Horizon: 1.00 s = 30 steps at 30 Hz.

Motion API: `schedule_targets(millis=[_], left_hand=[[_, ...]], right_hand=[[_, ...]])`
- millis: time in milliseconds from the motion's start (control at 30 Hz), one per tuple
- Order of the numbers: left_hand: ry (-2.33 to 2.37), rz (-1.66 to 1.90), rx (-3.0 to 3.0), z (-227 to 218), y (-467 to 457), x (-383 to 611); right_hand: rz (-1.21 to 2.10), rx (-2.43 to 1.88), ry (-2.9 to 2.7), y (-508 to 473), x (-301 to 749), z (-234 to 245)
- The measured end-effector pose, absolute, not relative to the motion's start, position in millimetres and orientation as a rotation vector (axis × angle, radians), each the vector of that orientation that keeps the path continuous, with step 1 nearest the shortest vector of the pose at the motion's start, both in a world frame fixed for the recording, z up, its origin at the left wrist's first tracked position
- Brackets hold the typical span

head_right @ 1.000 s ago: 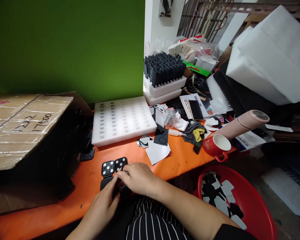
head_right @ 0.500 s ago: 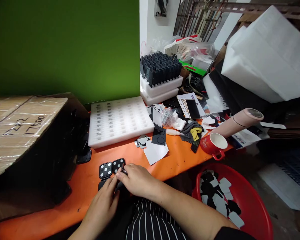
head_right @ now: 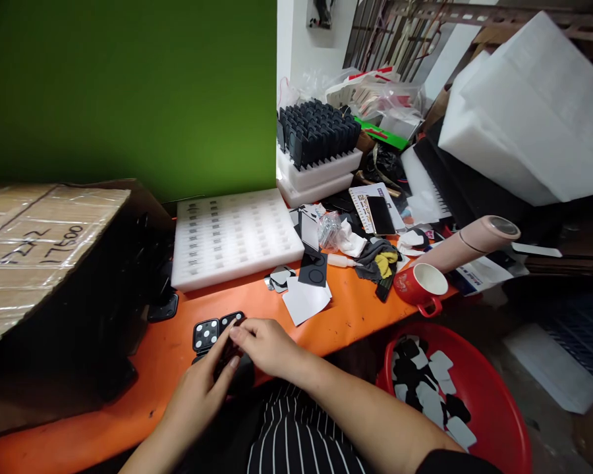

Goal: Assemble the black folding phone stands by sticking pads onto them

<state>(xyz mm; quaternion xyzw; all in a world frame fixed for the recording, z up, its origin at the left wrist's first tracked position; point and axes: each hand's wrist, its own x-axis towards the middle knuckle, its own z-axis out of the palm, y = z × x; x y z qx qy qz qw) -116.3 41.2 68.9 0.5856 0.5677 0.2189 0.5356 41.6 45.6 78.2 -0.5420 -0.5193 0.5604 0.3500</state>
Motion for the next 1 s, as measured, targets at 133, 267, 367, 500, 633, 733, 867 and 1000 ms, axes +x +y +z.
schedule_targets(millis=[133, 267, 367, 500, 633, 733, 867, 1000], left_hand=[[1.251, 0.699, 1.081, 65.2, 49.2, -115.5], [1.304, 0.741, 1.151, 66.7, 51.6, -114.7], [1.353, 0.731, 1.346, 70.0, 48.6, -114.6], [1.362, 0.77, 1.578, 71.8, 42.7, -116.9], [1.318, 0.794, 1.881, 73.0, 40.0, -123.6], [1.219, 0.813, 2.088, 77.0, 41.9, -128.4], [1.155, 0.89, 2.28, 84.2, 45.7, -132.2], [1.194, 0.9, 2.224, 86.5, 45.6, -130.6]], right_hand=[[1.794, -1.263, -0.894, 47.5, 40.7, 75.4], [1.826, -1.256, -0.882, 45.8, 40.2, 74.0], [1.868, -1.263, -0.876, 45.2, 40.0, 78.1], [2.005, -1.219, -0.654, 43.2, 40.7, 87.0], [2.182, -1.131, -0.433, 39.6, 43.7, 92.7], [2.183, -1.092, -0.466, 39.9, 43.6, 95.1], [2.09, -1.088, -0.635, 44.2, 36.3, 95.8], [1.999, -1.058, -0.555, 44.7, 27.4, 92.3]])
